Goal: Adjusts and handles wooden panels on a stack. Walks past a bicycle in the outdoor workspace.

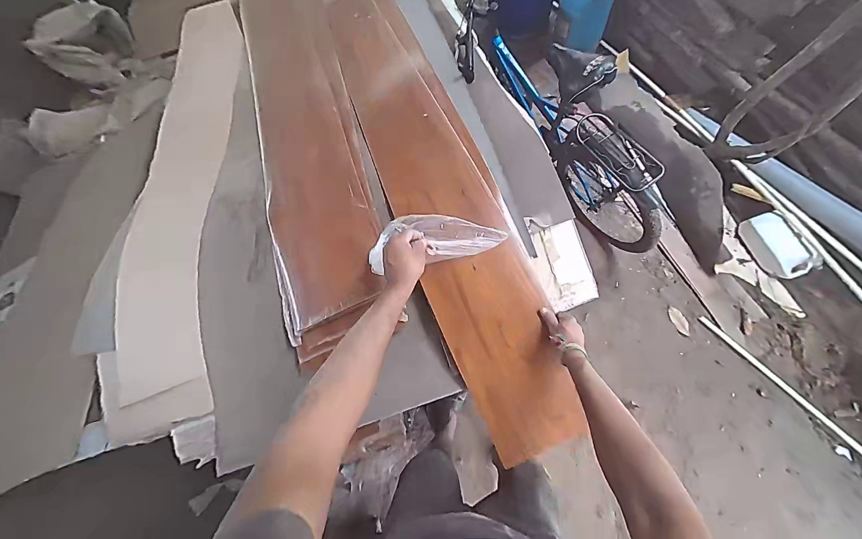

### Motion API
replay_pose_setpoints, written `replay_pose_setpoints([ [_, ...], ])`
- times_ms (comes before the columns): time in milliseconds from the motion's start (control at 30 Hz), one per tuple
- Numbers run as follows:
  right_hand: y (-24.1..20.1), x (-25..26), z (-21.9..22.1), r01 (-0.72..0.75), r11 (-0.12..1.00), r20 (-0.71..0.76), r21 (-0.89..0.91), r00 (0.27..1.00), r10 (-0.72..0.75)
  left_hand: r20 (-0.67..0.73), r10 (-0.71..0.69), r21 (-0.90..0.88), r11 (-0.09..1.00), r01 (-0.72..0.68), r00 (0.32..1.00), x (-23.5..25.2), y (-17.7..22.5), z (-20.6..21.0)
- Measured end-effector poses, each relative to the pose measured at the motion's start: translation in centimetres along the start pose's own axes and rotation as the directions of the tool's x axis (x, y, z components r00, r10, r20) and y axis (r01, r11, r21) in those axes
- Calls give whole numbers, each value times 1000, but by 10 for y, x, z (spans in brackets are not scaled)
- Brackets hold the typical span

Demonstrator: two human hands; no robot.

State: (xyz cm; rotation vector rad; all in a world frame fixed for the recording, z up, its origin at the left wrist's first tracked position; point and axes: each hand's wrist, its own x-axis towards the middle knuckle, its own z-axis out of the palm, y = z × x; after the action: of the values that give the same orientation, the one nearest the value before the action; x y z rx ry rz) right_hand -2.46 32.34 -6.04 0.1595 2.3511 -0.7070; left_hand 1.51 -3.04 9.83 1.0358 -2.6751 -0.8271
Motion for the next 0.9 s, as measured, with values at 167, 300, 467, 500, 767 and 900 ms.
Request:
replay_pose_setpoints([
  [167, -12, -15, 49, 17, 996, 108, 83, 994, -26, -111, -203, -65, 978, 197, 973, -11, -10, -1],
  [300, -25, -32, 76, 52, 988, 228, 143, 970, -84, -185, -247, -98, 968, 233, 951, -17, -31, -9],
  [467, -29, -54, 85, 134, 980, 207, -148, 973, -102, -133, -259, -242, 944, 222, 957, -29, -59, -2],
  [500, -26, -57, 84, 161, 967, 200, -197, 972, -121, -134, -261, -264, 939, 219, 956, -31, -66, 1],
  [767, 40, -65, 29, 345, 903, 442, -257, 872, -208, -107, -400, -329, 878, 347, 910, -100, -105, 26],
  [900, 84, 7, -32, 209, 971, 408, -119, 902, -144, -290, -470, -339, 865, 370, 833, -144, -78, 55],
])
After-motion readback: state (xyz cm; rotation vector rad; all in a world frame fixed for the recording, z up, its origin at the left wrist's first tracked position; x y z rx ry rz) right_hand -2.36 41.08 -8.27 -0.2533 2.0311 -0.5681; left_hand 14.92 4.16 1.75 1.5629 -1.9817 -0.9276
